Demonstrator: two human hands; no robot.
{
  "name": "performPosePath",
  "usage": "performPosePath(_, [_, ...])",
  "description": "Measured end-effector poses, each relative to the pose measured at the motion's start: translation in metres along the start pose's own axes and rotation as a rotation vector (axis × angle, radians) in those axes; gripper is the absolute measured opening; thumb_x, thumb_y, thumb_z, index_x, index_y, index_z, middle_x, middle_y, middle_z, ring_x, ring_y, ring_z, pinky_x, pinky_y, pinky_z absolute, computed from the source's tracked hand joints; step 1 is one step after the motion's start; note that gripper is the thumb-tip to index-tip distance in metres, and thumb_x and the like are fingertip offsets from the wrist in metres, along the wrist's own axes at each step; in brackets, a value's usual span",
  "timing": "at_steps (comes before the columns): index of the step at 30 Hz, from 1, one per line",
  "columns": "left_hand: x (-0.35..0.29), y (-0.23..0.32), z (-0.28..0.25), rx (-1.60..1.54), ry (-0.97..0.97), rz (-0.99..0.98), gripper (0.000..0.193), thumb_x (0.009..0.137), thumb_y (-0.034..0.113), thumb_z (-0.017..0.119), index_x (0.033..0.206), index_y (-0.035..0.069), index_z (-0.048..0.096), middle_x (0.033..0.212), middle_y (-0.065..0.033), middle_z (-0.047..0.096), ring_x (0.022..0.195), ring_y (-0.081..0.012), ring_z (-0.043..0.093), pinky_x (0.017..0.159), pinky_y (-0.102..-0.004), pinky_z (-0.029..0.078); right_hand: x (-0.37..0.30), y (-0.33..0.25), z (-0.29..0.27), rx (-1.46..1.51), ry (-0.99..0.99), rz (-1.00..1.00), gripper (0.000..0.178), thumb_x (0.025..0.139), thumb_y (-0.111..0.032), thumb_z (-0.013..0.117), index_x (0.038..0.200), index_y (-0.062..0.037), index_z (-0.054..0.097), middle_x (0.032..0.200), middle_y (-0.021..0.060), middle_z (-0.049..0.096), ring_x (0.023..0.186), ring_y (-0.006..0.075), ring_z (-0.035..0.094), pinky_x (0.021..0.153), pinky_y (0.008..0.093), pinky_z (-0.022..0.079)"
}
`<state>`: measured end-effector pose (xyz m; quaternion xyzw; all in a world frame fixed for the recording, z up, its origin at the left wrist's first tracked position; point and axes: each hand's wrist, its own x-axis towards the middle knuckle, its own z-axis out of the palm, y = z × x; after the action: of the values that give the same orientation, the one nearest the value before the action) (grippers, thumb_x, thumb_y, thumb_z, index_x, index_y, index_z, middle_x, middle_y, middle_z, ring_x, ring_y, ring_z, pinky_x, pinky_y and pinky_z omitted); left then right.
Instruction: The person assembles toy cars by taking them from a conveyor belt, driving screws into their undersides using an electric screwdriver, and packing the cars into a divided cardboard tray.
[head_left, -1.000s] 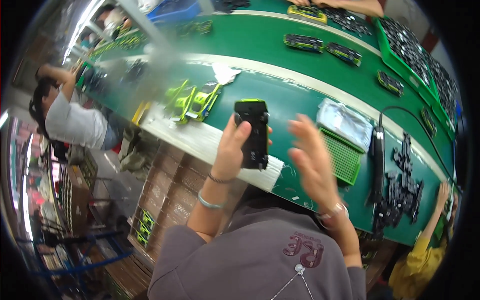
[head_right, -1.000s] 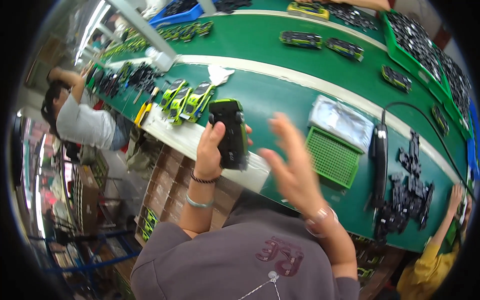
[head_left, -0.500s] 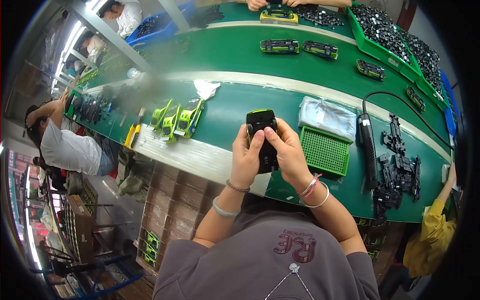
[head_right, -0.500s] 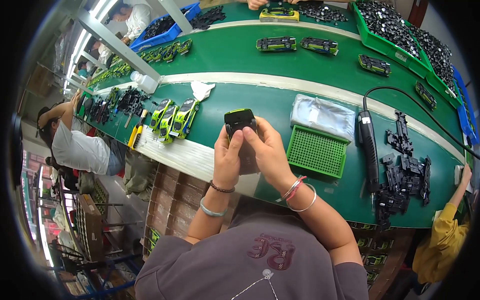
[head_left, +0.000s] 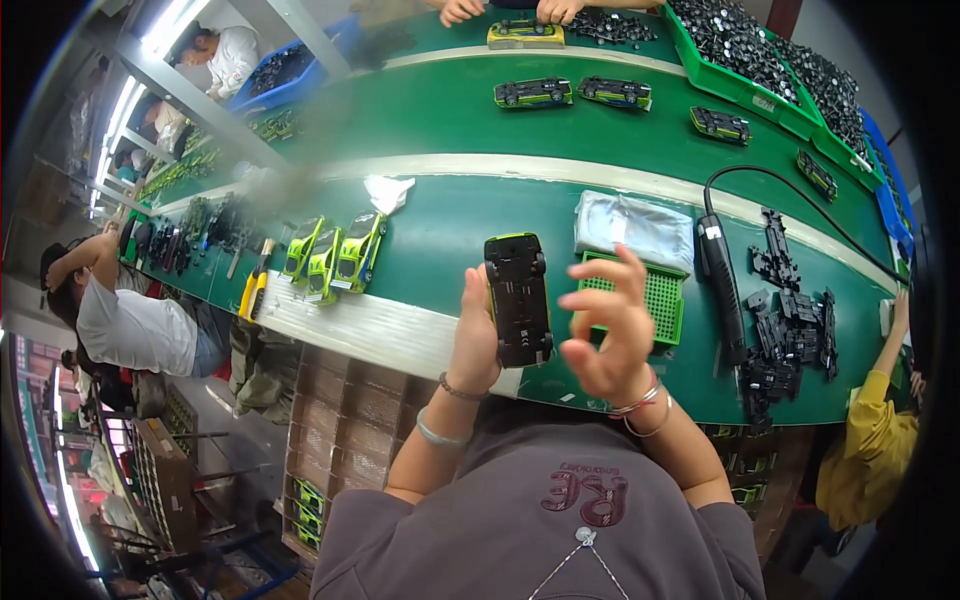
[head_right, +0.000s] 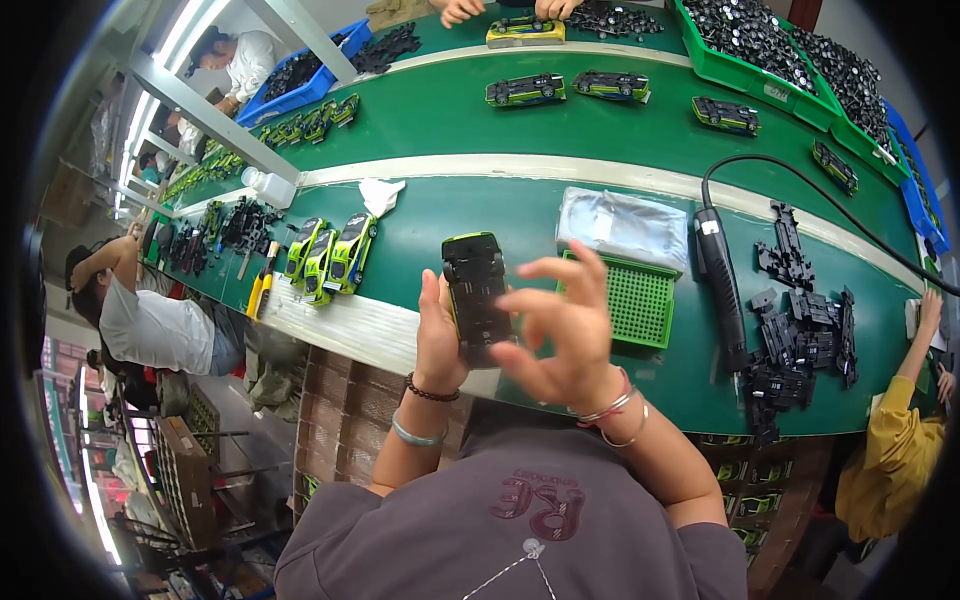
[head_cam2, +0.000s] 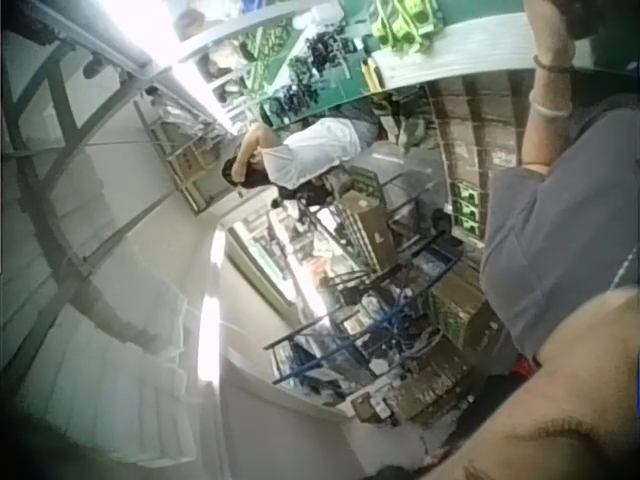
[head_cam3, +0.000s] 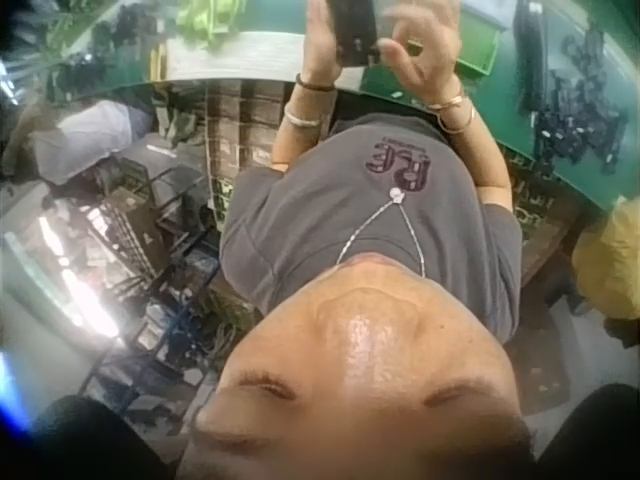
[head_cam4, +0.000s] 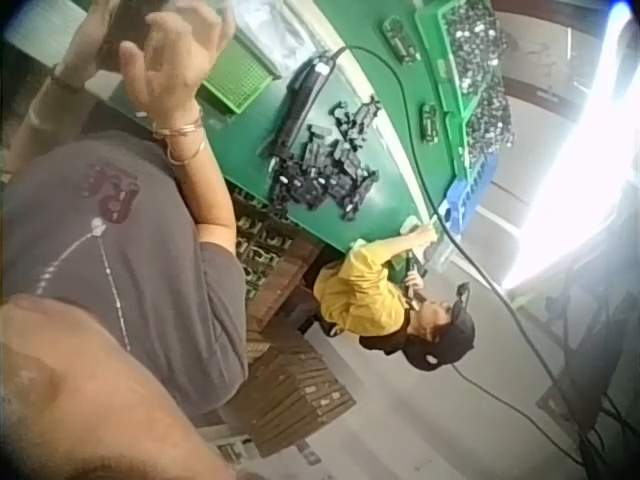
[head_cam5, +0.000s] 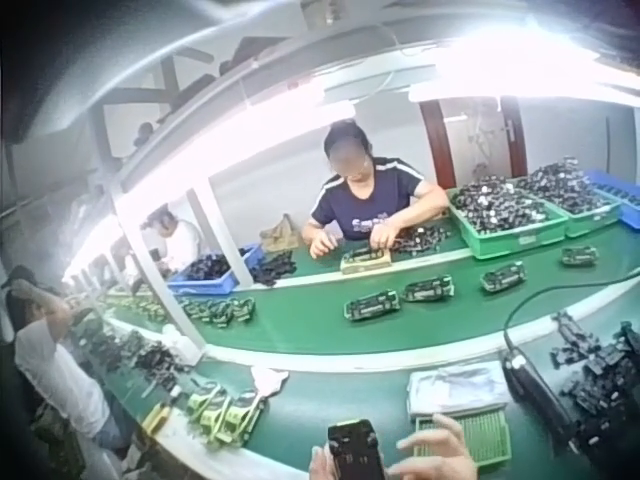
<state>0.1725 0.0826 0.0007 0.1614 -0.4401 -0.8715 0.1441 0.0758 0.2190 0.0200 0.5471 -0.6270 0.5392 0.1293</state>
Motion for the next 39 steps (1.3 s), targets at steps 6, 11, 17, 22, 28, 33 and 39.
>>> performPosePath(6, [0.0,0.0,0.01,0.152,-0.013,0.049,0.051,0.093,0.048,0.032,0.117,0.005,0.045,0.098,-0.0061,0.058,0.083,-0.0131,0.059,0.071,-0.027,0.05,0.011,0.001,0.018,0.497,0.096,0.588,0.039,0.084,-0.016,0.06,0.118,0.0021,0.051,0.105,0.0091,0.057,0.102,0.0195,0.053,0.088,0.0288,0.042])
performPosePath(11, [0.001,-0.005,0.008,0.173,0.048,0.06,0.051,0.093,0.042,0.033,0.119,0.0,0.048,0.104,-0.0107,0.061,0.092,-0.0202,0.06,0.079,-0.0312,0.05,0.003,0.008,0.016,1.047,-0.053,0.755,0.051,0.085,0.001,0.048,0.134,0.0015,0.035,0.129,0.012,0.047,0.12,0.0169,0.043,0.099,0.0297,0.035])
performPosePath(17, [0.001,-0.003,0.006,-0.003,-0.056,0.018,0.056,0.089,0.044,0.03,0.124,0.002,0.042,0.109,-0.015,0.058,0.096,-0.0237,0.059,0.083,-0.0368,0.049,-0.001,0.002,0.01,0.317,0.103,0.374,0.058,0.076,-0.011,0.056,0.13,0.0026,0.041,0.128,0.0146,0.048,0.124,0.0284,0.042,0.104,0.0416,0.028])
performPosePath(22, [0.001,0.006,0.013,-0.107,-0.013,-0.019,0.064,0.089,0.057,0.022,0.12,0.004,0.043,0.102,-0.0134,0.059,0.086,-0.0205,0.06,0.075,-0.0328,0.051,-0.012,0.001,-0.009,-0.167,0.074,0.025,0.038,0.079,-0.027,0.058,0.108,-0.0017,0.058,0.085,0.0062,0.066,0.108,0.0308,0.053,0.103,0.0489,0.024])
performPosePath(28, [-0.001,0.009,0.014,-0.077,-0.03,-0.002,0.061,0.091,0.056,0.02,0.115,0.006,0.044,0.098,-0.0124,0.059,0.082,-0.0173,0.06,0.071,-0.0294,0.051,-0.012,0.0,-0.018,-0.144,-0.113,0.039,0.052,0.078,-0.036,0.061,0.118,-0.0045,0.053,0.102,0.0121,0.059,0.112,0.0323,0.047,0.103,0.0499,0.023])
performPosePath(33, [0.001,0.004,0.013,0.031,-0.03,-0.012,0.056,0.09,0.048,0.03,0.122,0.004,0.043,0.1,-0.0138,0.059,0.08,-0.022,0.063,0.07,-0.0343,0.054,0.0,0.008,0.0,-0.123,0.043,0.145,0.054,0.077,-0.027,0.065,0.122,-0.0016,0.049,0.113,0.0154,0.053,0.108,0.0286,0.051,0.099,0.0439,0.032])
performPosePath(39, [-0.005,0.003,0.022,0.276,-0.093,-0.036,0.034,0.09,0.022,0.045,0.117,0.001,0.046,0.099,-0.0074,0.058,0.088,-0.0142,0.058,0.074,-0.0253,0.049,0.001,0.005,0.004,0.807,-0.095,0.883,0.038,0.087,-0.011,0.057,0.122,0.0021,0.047,0.105,0.0105,0.057,0.096,0.0107,0.053,0.082,0.025,0.044])
